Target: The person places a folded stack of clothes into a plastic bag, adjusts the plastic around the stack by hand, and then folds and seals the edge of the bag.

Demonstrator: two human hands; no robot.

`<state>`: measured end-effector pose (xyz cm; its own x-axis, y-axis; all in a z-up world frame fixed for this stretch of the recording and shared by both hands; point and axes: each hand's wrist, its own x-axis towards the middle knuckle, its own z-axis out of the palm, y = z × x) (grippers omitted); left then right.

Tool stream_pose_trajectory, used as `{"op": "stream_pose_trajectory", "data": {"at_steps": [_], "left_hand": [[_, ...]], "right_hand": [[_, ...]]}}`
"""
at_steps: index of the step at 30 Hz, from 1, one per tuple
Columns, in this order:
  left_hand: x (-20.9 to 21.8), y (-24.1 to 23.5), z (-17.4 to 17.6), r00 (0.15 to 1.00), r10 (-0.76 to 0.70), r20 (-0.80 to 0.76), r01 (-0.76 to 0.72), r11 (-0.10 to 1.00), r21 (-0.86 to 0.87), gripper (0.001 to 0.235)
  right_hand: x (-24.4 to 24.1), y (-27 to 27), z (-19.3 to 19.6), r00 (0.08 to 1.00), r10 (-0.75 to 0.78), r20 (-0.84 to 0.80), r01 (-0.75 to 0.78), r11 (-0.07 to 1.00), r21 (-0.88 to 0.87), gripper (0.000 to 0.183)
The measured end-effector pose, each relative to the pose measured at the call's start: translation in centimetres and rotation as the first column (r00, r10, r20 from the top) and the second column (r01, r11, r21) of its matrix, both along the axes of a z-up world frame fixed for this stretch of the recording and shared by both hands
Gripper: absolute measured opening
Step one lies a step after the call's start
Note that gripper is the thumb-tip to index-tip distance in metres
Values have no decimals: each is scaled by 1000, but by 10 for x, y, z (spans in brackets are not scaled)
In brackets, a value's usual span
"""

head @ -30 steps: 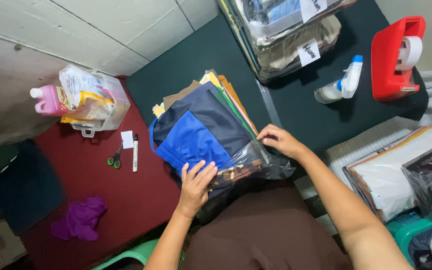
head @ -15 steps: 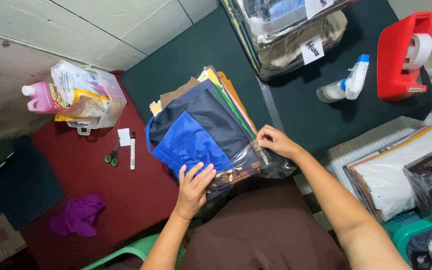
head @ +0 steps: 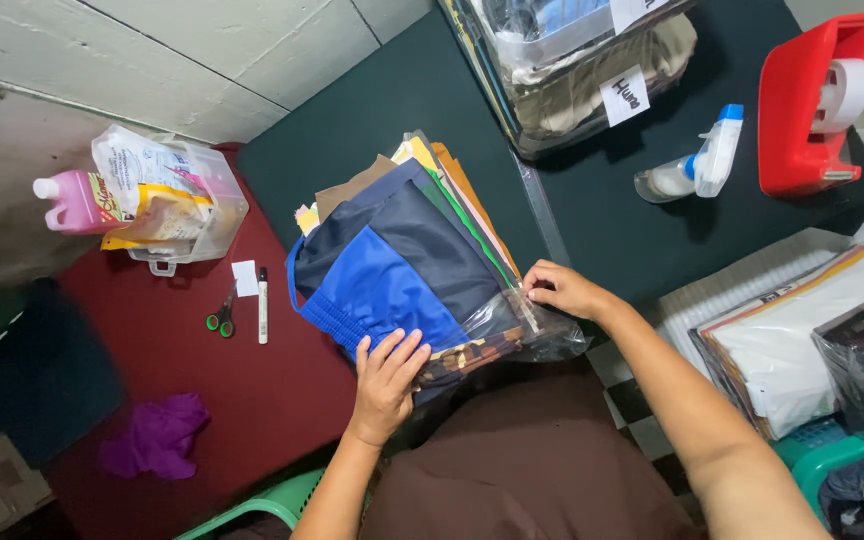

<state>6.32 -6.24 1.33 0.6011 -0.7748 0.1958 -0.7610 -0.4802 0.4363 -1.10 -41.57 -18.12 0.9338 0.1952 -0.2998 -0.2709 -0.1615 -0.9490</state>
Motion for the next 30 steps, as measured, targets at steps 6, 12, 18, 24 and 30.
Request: {"op": "stream_pose_trajectory", "data": {"at_steps": [6, 12, 18, 24, 30], "left_hand": [[3, -4, 6, 1000, -20, -11, 20, 1000, 19, 52], [2, -1, 3, 1000, -28, -9, 29, 1000, 10, 51], [4, -3, 10, 999, -20, 32, 23, 996, -81, 47], [-15, 2, 0, 959, 206, 194, -165, 965, -206, 32], [-4, -3, 39, 986, 160, 38, -151, 973, -176, 28]], "right_hand": [[3, 24, 6, 947, -293, -130, 294, 956, -10, 4], [29, 25, -8, 952, -282, 117, 281, 959, 26, 6], [21, 12, 5, 961, -276, -6, 271, 938, 214, 8], [20, 34, 139, 902, -222, 370, 252, 967, -36, 18], [49, 55, 208, 796, 328, 509, -31, 862, -506, 23]]}}
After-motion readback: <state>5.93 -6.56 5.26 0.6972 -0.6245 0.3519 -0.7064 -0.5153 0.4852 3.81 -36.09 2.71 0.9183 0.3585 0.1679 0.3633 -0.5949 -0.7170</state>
